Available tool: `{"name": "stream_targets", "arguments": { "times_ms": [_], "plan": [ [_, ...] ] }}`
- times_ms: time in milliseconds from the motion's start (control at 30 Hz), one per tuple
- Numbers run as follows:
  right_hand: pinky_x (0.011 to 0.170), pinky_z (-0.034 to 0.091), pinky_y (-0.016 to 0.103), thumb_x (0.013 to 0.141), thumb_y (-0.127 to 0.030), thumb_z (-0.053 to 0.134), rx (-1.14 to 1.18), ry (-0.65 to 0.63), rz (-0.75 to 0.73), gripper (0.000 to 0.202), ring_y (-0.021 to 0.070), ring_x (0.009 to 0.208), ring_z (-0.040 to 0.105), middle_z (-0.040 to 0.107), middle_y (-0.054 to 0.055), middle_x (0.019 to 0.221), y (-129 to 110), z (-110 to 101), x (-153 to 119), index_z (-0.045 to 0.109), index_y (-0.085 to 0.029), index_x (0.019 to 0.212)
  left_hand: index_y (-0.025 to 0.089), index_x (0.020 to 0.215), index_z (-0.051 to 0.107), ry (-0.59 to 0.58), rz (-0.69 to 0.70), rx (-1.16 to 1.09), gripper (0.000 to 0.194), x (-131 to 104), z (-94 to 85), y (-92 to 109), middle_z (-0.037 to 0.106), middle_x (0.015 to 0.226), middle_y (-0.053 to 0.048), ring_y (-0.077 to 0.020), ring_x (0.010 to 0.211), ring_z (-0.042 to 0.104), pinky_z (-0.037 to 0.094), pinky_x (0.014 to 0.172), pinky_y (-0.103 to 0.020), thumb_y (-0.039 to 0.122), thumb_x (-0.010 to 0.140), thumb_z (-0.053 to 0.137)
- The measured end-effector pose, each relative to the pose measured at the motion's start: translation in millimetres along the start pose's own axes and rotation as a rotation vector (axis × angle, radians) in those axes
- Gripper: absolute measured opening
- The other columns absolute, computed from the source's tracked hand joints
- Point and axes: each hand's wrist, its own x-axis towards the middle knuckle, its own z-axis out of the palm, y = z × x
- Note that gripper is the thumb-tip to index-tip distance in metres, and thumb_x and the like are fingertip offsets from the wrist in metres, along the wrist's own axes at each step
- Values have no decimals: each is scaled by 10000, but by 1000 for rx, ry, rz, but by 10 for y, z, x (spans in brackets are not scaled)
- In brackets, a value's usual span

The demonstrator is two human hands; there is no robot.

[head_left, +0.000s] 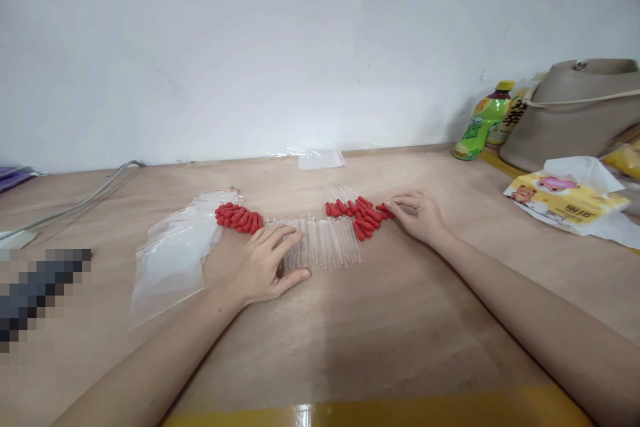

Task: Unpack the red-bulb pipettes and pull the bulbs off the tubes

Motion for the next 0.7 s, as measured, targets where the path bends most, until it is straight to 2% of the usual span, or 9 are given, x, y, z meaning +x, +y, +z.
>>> {"name": "stream_targets", "arguments": {
  "times_ms": [167, 333, 433, 567, 700],
  "plan": [
    [767, 425, 353, 808, -390, 497, -17, 72, 27, 276, 187, 741, 595, 687, 41, 776, 56, 24, 12, 687, -202, 739, 161, 1219, 475, -42, 10, -18, 552, -15, 23, -36, 524, 1206, -133, -291, 1147, 447, 349, 960, -476, 484, 775, 536],
    [778, 428, 345, 771, -371, 521, -21, 61, 105, 241, 196, 788, 590, 679, 44, 797, -19, -2, 91, 687, -197, 757, 179, 1288, 408, -80, 4, -16, 655, -42, 34, -80, 474, 1278, -131, -309, 1222, 379, 273, 1020, -513, 536, 754, 535],
    [733, 429, 328, 749, -377, 526, -82, -61, 215, 234, 203, 810, 588, 679, 37, 848, -120, -16, 227, 695, -215, 761, 180, 1309, 380, -99, 18, -20, 699, -49, 32, -115, 465, 1289, -133, -310, 1241, 357, 250, 1033, -519, 561, 743, 536],
    [674, 413, 299, 718, -417, 535, -206, -321, 399, 228, 193, 783, 598, 687, 10, 799, -240, 22, 455, 696, -263, 771, 181, 1285, 410, -94, 18, -19, 677, -30, 43, -149, 486, 1267, -132, -304, 1223, 382, 272, 1018, -518, 564, 742, 541],
    [601, 409, 280, 665, -476, 569, -230, -446, 479, 262, 181, 687, 603, 680, 12, 714, -304, 113, 625, 687, -250, 725, 174, 1207, 492, -62, 14, -30, 569, 12, 74, -156, 543, 1195, -120, -285, 1173, 434, 302, 1000, -491, 525, 762, 540]
  ]
}}
